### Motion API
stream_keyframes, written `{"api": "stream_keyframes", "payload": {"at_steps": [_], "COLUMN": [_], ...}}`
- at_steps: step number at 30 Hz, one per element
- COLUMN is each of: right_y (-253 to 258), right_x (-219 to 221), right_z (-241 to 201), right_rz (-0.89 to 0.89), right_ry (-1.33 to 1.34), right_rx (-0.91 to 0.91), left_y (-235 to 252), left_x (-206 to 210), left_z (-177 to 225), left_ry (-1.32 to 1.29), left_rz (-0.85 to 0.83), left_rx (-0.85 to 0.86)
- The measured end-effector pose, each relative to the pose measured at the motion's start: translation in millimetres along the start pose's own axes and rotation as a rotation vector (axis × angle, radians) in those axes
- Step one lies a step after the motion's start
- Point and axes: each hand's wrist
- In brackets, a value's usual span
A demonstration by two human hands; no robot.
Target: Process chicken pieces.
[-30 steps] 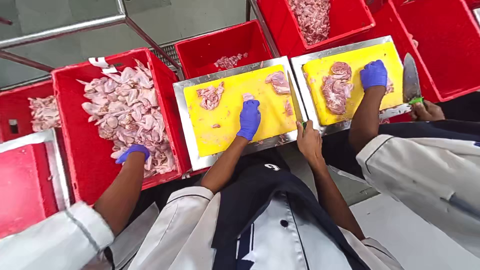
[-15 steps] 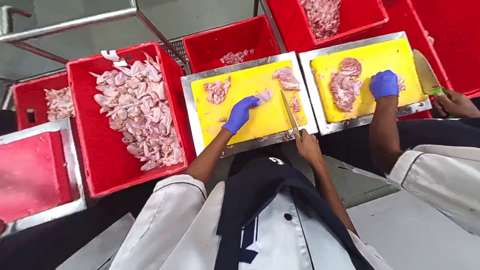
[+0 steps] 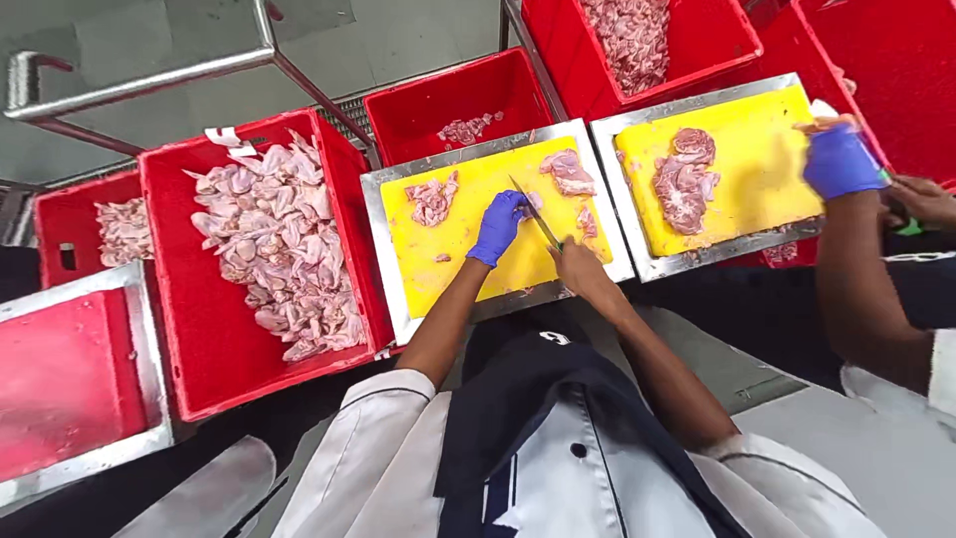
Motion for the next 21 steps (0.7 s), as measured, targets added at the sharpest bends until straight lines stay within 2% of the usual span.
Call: {"api": "stream_keyframes", "payload": {"at_steps": [3, 5, 9, 12, 15, 17, 21], "right_y": [36.5, 31.2, -14.1, -32.8, -43.7, -48.7, -7.6], "right_x": [-2.1, 3.4, 23.3, 14.8, 6.6, 6.0, 16.4], "right_z": [-28.9, -28.1, 25.0, 48.7, 41.5, 34.1, 1.0], "right_rz": [0.049, 0.053, 0.039, 0.011, 0.063, 0.024, 0.034], "right_ry": [0.058, 0.035, 0.016, -0.026, -0.099, -0.159, -0.064], "right_rx": [-0.021, 0.001, 0.048, 0.051, 0.029, 0.012, -0.020], "left_y": [3.0, 0.0, -6.2, -18.0, -25.1, -25.4, -16.0], "left_x": [-2.5, -0.7, 5.7, -2.1, -13.9, -15.5, -12.8], "left_z": [3.9, 3.6, 1.4, -6.0, -7.1, -4.5, -1.5], "left_ry": [-0.013, -0.007, -0.009, -0.017, 0.008, 0.015, 0.016], "left_rz": [-0.031, -0.020, 0.036, 0.051, 0.065, 0.016, -0.073], "left_rx": [0.002, -0.007, -0.020, -0.048, -0.087, -0.075, -0.042]}}
Point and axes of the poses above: each hand's wrist, its own y-axis towards the middle knuckle, its own x-axis out of the palm, z = x × y
